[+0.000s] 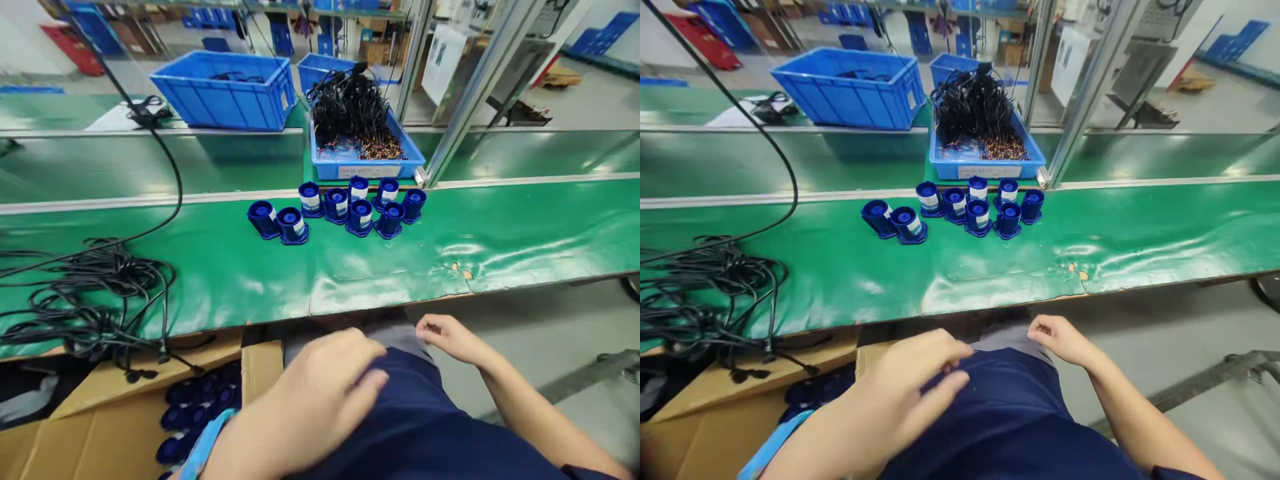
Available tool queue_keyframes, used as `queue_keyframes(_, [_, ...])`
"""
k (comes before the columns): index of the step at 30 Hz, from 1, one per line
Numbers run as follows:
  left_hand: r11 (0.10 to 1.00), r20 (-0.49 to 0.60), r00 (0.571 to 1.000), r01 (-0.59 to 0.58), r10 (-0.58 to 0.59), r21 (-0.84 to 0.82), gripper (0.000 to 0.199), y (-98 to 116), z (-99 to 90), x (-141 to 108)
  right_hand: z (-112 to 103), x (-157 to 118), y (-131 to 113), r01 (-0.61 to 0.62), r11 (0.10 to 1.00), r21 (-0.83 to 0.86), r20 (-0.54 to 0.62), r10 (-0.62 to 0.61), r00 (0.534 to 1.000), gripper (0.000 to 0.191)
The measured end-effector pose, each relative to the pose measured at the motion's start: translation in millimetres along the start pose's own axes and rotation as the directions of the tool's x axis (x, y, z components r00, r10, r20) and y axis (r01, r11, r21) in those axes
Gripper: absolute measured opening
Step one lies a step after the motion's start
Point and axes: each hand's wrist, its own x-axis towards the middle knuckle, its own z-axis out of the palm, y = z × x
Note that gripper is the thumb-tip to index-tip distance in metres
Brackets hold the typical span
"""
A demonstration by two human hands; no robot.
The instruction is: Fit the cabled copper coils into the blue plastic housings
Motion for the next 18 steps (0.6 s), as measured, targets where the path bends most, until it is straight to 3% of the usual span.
queue_keyframes(2, [1.0,0.071,0.997,-0.026,0.026,-0.003,0.027,-30,-4.2,11,-21,15,-31,0.151,0.988,-0.044,-0.188,-0.156,0.97,0.031])
queue_keyframes(3, [1.0,0.014,1.0,-0.006,0.006,0.018,0.025,-49,-2.2,12,-31,28,-45,0.222,0.968,-0.114,-0.306,-0.246,0.919,0.03])
queue_keyframes(5, [0.994,-0.154,0.988,0.033,-0.016,0.103,0.025,-87,4.5,10,-51,65,-68,0.316,0.887,-0.336,-0.473,-0.449,0.758,0.028])
queue_keyframes(7, [0.977,-0.304,0.953,0.059,0.006,0.205,0.025,-118,8.7,8,-69,107,-84,0.33,0.768,-0.549,-0.481,-0.613,0.626,0.035])
queue_keyframes(8, [0.965,-0.365,0.931,0.072,0.026,0.254,0.026,-127,9.1,10,-76,127,-90,0.323,0.712,-0.623,-0.45,-0.664,0.596,0.042])
queue_keyframes(11, [0.918,-0.487,0.87,0.127,0.079,0.377,0.036,-134,6.3,38,-90,180,-100,0.345,0.589,-0.731,-0.324,-0.744,0.585,0.058])
queue_keyframes(13, [0.873,-0.543,0.834,0.194,0.093,0.447,0.056,-135,2.8,76,-97,211,-98,0.4,0.511,-0.761,-0.228,-0.788,0.572,0.05])
queue_keyframes(15, [0.832,-0.56,0.823,0.247,0.09,0.497,0.074,-144,-3.0,122,-103,242,-90,0.354,0.473,-0.807,-0.23,-0.803,0.55,0.047])
queue_keyframes(18, [0.809,-0.578,0.814,0.297,0.064,0.508,0.079,-172,-13.1,181,-104,277,-74,0.231,0.476,-0.849,-0.325,-0.814,0.481,0.067])
